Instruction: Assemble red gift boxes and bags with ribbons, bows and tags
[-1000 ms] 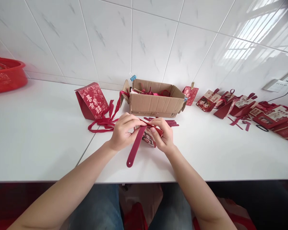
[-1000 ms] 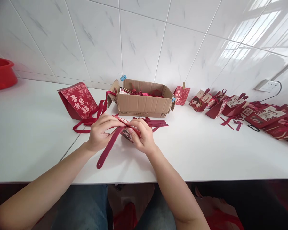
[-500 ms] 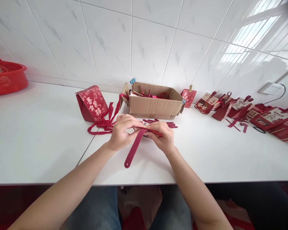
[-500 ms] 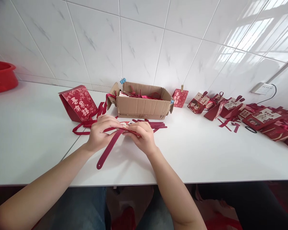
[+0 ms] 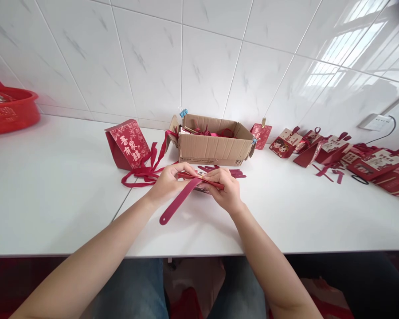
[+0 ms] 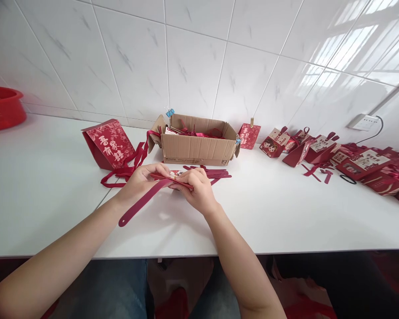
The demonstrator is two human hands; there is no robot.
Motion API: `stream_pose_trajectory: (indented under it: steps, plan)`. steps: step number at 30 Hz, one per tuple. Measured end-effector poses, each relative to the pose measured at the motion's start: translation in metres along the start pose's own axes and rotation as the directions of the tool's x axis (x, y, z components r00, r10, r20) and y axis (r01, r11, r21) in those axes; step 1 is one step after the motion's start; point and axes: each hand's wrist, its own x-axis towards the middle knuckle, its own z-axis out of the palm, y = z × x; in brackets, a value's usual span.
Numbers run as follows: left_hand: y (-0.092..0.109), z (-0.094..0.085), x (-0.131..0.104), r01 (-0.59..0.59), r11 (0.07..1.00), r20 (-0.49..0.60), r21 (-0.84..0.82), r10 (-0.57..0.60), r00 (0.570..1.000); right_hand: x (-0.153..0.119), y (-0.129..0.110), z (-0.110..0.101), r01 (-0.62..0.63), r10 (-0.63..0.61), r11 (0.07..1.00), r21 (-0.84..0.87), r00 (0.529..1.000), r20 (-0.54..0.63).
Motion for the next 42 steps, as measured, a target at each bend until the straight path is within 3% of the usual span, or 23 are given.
stream_pose_trajectory:
  steps: [6, 11, 16, 19, 25, 37, 42]
  plan:
    - [0.0, -0.007, 0.004, 0.133, 0.981, 0.133, -0.141, -0.115, 0.984, -0.001, -0.001, 0.001, 0.091, -0.091, 0.996, -0.014, 0.996, -0.001]
    - [0.0, -0.017, 0.006, -0.013, 0.998, 0.232, -0.066, 0.028, 0.972, 0.001, -0.005, -0.001, 0.101, -0.102, 0.994, -0.028, 0.995, -0.009]
    - [0.004, -0.025, 0.008, -0.26, 0.959, 0.154, -0.113, 0.275, 0.949, 0.002, -0.007, -0.001, 0.106, -0.107, 0.994, -0.036, 0.994, -0.012]
    - [0.003, -0.025, 0.008, -0.32, 0.939, 0.108, -0.126, 0.334, 0.936, 0.003, -0.009, 0.0, 0.145, -0.145, 0.989, -0.034, 0.989, -0.014]
    - [0.001, -0.016, 0.003, -0.236, 0.969, -0.056, -0.074, 0.233, 0.971, 0.004, -0.013, 0.004, 0.2, -0.201, 0.977, -0.068, 0.98, 0.004]
    - [0.003, -0.018, 0.004, -0.165, 0.973, -0.11, 0.16, 0.184, 0.977, 0.002, -0.014, 0.004, 0.212, -0.209, 0.975, -0.069, 0.977, 0.048]
    - [0.007, -0.015, 0.003, -0.24, 0.948, -0.109, 0.211, 0.267, 0.958, 0.002, -0.014, 0.005, 0.217, -0.214, 0.973, -0.074, 0.976, 0.048]
